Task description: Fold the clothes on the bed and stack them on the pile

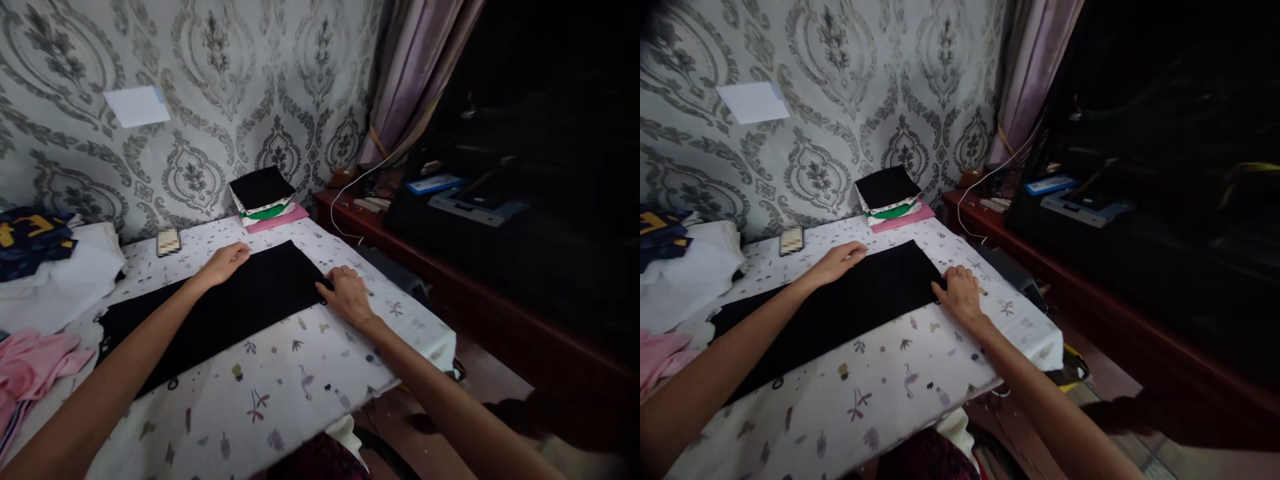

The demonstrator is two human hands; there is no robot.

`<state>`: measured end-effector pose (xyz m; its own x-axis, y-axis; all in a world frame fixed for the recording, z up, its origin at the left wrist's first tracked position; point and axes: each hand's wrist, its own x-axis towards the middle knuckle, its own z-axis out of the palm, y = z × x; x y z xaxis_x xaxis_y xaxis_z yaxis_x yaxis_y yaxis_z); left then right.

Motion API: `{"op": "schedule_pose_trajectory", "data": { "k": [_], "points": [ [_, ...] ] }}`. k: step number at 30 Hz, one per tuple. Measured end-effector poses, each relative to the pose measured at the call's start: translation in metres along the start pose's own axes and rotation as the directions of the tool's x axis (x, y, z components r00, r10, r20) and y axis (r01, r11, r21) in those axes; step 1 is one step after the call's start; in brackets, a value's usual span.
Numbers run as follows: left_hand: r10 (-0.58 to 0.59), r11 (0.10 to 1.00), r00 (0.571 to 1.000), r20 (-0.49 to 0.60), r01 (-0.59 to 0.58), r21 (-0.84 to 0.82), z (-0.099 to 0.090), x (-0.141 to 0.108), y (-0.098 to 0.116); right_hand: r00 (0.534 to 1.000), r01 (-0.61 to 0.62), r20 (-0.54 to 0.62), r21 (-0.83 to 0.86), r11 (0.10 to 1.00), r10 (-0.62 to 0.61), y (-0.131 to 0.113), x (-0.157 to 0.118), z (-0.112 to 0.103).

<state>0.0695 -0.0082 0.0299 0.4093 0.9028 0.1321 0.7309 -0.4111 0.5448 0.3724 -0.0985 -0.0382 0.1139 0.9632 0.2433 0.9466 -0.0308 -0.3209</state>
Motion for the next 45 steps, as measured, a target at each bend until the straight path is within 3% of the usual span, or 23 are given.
{"op": "schedule_pose_trajectory", "data": {
  "k": [4, 7, 11, 15, 18, 21, 25, 29, 33, 37, 45],
  "points": [
    [-0.033, 0.999, 0.997, 0.073, 0.036, -0.040, 0.040, 0.081, 0.023, 0.999, -0.035, -0.014, 0.000, 0.999, 0.035, 0.002, 0.000, -0.002],
    [-0.047, 0.999, 0.995, 0.091, 0.049, -0.020, 0.066, 0.120, 0.030, 0.999, -0.043, -0.017, 0.016, 0.999, 0.044, 0.003, 0.000, -0.003],
    [-0.069, 0.998, 0.989, 0.134, 0.069, 0.000, 0.088, 0.145, 0.033, 0.999, -0.049, -0.008, 0.113, 0.992, 0.050, 0.004, 0.002, -0.005],
    [-0.082, 0.995, 0.983, 0.163, 0.089, -0.038, 0.088, 0.147, 0.033, 0.995, -0.094, 0.025, 0.392, 0.915, 0.091, -0.001, 0.005, -0.008],
    [-0.073, 0.990, 0.988, 0.138, 0.089, -0.109, 0.067, 0.138, 0.029, 0.993, -0.100, 0.012, 0.594, 0.798, 0.116, -0.014, 0.004, -0.014],
    [-0.057, 0.980, 0.994, 0.095, 0.074, -0.186, 0.029, 0.118, 0.017, 0.994, 0.017, -0.087, 0.696, 0.718, 0.061, -0.039, -0.003, -0.024],
    [-0.099, 0.943, 0.991, 0.086, 0.121, -0.308, -0.025, 0.075, -0.010, 0.982, 0.188, -0.137, 0.704, 0.685, -0.129, -0.088, -0.017, -0.029],
    [-0.287, 0.869, 0.945, 0.155, 0.325, -0.373, -0.057, 0.026, -0.042, 0.918, 0.378, -0.139, 0.588, 0.715, -0.371, -0.141, -0.036, -0.010],
    [-0.377, 0.712, 0.889, 0.261, 0.458, -0.532, -0.066, -0.012, -0.069, 0.806, 0.576, -0.088, 0.345, 0.741, -0.586, -0.177, -0.053, 0.011],
    [-0.388, 0.604, 0.883, 0.262, 0.459, -0.652, -0.066, -0.034, -0.089, 0.717, 0.684, -0.004, 0.198, 0.702, -0.697, -0.196, -0.064, 0.019],
    [-0.469, 0.484, 0.858, 0.211, 0.449, -0.751, -0.071, -0.068, -0.112, 0.617, 0.774, 0.070, 0.127, 0.621, -0.784, -0.225, -0.080, 0.029]
  ]
}}
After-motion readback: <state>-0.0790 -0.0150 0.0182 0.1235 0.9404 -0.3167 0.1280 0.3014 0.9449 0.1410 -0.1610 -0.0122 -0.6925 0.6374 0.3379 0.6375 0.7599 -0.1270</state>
